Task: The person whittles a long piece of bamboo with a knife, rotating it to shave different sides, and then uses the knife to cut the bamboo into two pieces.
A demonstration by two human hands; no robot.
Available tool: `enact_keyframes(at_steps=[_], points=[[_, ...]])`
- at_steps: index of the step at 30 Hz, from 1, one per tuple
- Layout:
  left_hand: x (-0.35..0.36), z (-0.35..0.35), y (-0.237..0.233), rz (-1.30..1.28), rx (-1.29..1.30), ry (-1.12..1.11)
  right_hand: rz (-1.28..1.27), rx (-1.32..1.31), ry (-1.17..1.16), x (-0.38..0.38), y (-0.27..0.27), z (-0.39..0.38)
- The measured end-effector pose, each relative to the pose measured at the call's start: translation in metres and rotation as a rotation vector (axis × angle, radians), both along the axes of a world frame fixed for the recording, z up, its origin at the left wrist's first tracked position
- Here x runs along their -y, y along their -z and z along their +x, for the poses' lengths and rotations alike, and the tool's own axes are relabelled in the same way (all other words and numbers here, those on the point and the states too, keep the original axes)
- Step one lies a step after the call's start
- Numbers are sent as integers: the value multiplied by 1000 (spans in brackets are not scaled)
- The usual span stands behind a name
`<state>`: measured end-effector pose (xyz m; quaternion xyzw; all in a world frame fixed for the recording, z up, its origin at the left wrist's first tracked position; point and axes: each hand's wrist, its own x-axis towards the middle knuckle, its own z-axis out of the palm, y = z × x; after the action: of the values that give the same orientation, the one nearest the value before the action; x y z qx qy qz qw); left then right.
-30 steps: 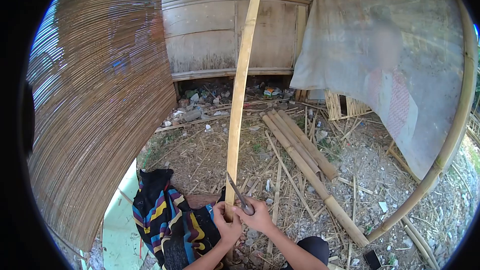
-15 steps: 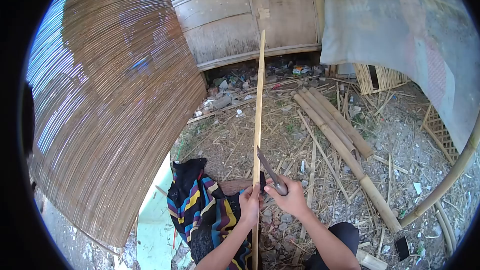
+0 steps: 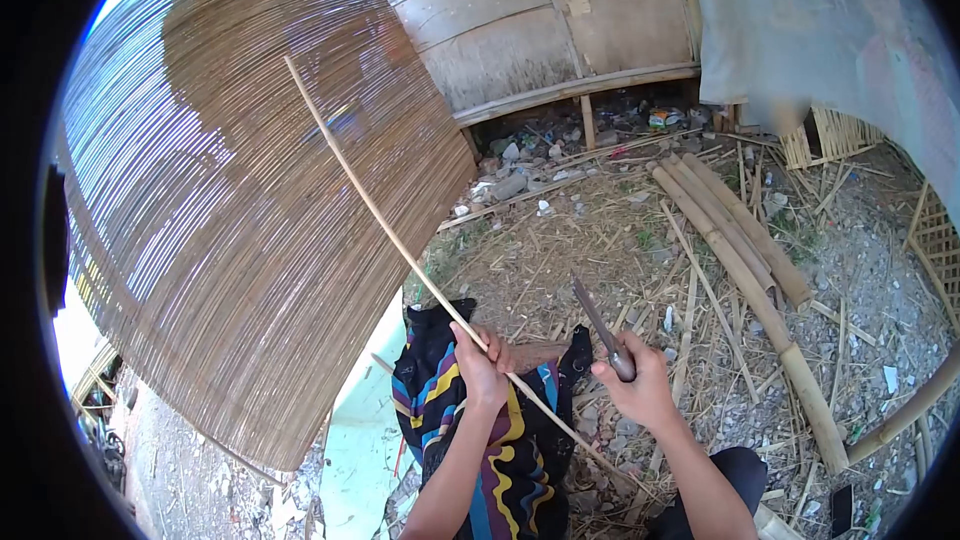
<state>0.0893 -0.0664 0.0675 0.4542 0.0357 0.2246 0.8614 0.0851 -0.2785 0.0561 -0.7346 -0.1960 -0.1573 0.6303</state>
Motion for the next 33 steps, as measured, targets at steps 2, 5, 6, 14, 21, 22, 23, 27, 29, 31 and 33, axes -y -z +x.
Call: enact_keyframes(at_steps=[2, 5, 6, 14, 21, 22, 23, 27, 29, 31, 33], points=[[-3, -4, 1, -43, 35, -22, 32, -27, -44, 0, -1, -2], [2, -8, -6, -63, 43, 121, -158, 187, -25, 3, -7, -2], [3, -8, -4, -72, 47, 129, -167, 190, -18, 2, -9, -3], [35, -22, 17, 30, -111, 380, -43, -194, -265, -17, 1, -12], [54, -36, 15, 92, -201, 578, -214, 28, -326, -20, -22, -16], [57, -39, 12, 82, -286, 584, -236, 36, -323, -17, -23, -16], [58, -42, 10, 74, -371, 589, -546, 173, -210, -13, -27, -16], [63, -48, 16, 7, -415, 658, -968, 387, -43, -6, -41, -22], [65, -53, 26, -6, -328, 746, -1025, 428, -66, -1, -46, -26], [69, -57, 24, -36, -335, 744, -1100, 456, -62, 2, -56, -30], [73, -61, 15, -63, -345, 694, -1169, 488, -57, 5, -68, -28]])
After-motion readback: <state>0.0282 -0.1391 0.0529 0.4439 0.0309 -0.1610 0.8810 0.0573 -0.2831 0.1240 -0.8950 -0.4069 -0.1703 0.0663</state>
